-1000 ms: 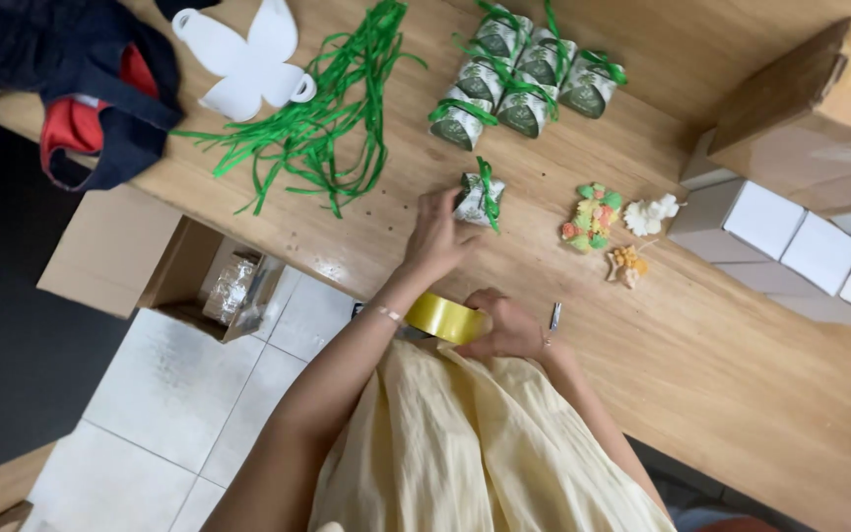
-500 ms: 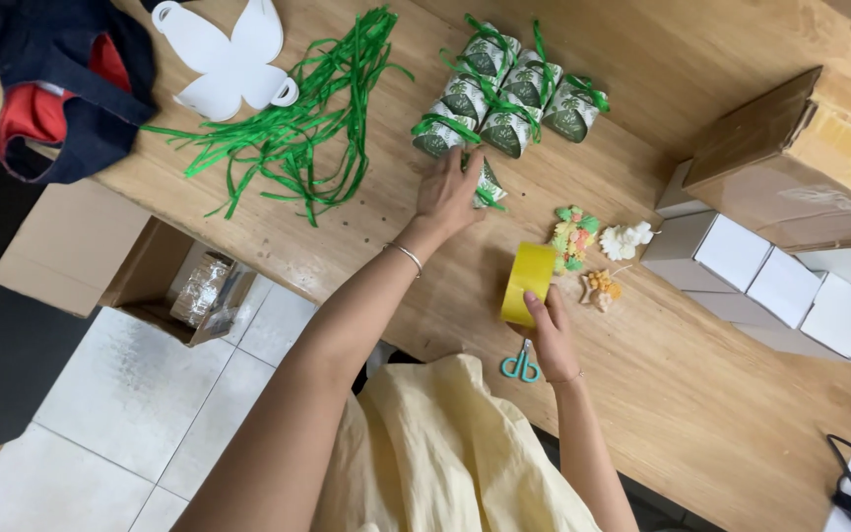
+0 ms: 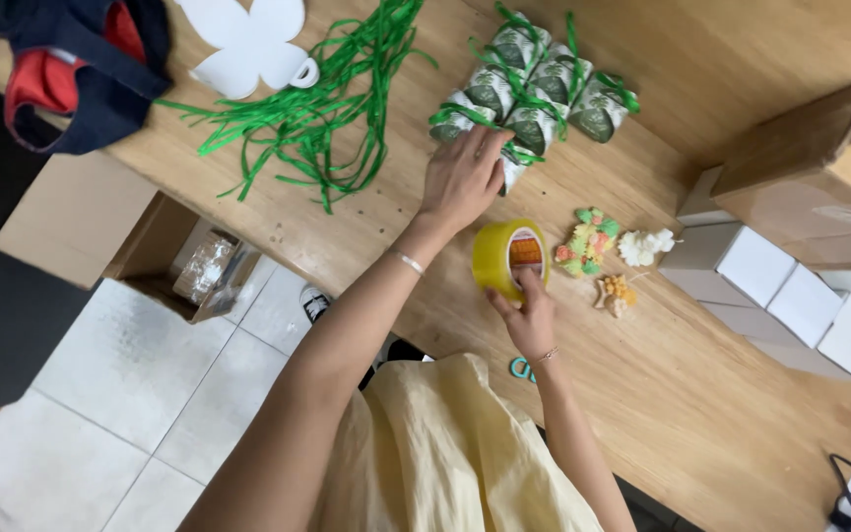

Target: Pack small green gift boxes into a cardboard shipping box and seal it with tape.

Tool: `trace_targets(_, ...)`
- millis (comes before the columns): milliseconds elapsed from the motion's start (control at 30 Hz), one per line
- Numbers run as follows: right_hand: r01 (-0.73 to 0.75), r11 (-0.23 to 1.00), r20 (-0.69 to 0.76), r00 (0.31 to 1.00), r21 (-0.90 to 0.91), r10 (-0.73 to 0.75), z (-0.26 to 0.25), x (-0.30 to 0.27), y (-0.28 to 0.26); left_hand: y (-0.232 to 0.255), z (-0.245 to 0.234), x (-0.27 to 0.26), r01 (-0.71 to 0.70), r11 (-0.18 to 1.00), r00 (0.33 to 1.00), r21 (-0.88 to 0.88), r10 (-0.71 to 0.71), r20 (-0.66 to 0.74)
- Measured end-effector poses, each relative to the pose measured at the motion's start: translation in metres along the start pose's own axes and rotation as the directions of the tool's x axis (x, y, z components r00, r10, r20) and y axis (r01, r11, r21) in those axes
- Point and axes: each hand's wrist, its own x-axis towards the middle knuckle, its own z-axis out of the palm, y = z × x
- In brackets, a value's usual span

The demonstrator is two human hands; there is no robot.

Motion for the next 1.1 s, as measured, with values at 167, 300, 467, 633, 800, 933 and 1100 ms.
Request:
trace_targets(167, 0.084, 0.963, 0.047, 0.996, -0.256, -0.075, 0.032, -0.002, 0.004, -0.046, -0.104, -0.122, 0.165, 0.984, 0.983, -0.064, -0.169, -0.071)
trace_targets(300, 0.208, 0.915, 0.074, 0.978, -0.347, -0.194, 0.049, -0.001, 0.011, -0.091, -0.166, -0.234, 0.357, 0.932, 0.928, -0.062, -0.347, 0.136)
trace_targets(467, 0.23, 0.844, 0.146, 0.973, -0.485, -0.181, 0.062, 0.007, 0.028, -0.125, -0.203, -0.315, 0.678, 0.735, 0.725, 0.001, -0.669, 0.165)
trace_targets(633, 0.102, 0.664, 0.251, 0.959, -0.741, 0.132, 0.054, 0.037, -0.007, -0.153, -0.199, -0.352, 0.74, 0.672, 0.672, -0.03, -0.737, 0.07)
trace_targets(800, 0.275, 0.572, 0.273, 0.958, -0.773, -0.092, 0.103, 0.088, -0.119, -0.206, -0.216, -0.349, 0.76, 0.637, 0.645, -0.13, -0.714, 0.272)
trace_targets(933, 0.434, 0.747, 0.396, 0.885, -0.505, -0.246, 0.22, 0.107, -0.24, -0.257, -0.234, -0.353, 0.824, 0.509, 0.549, -0.248, -0.825, 0.132)
trace_targets(1100, 0.322, 0.942, 0.796, 0.593, -0.097, -0.121, 0.362, 0.081, -0.265, -0.299, -0.25, -0.396, 0.906, 0.249, 0.267, -0.342, -0.964, 0.006)
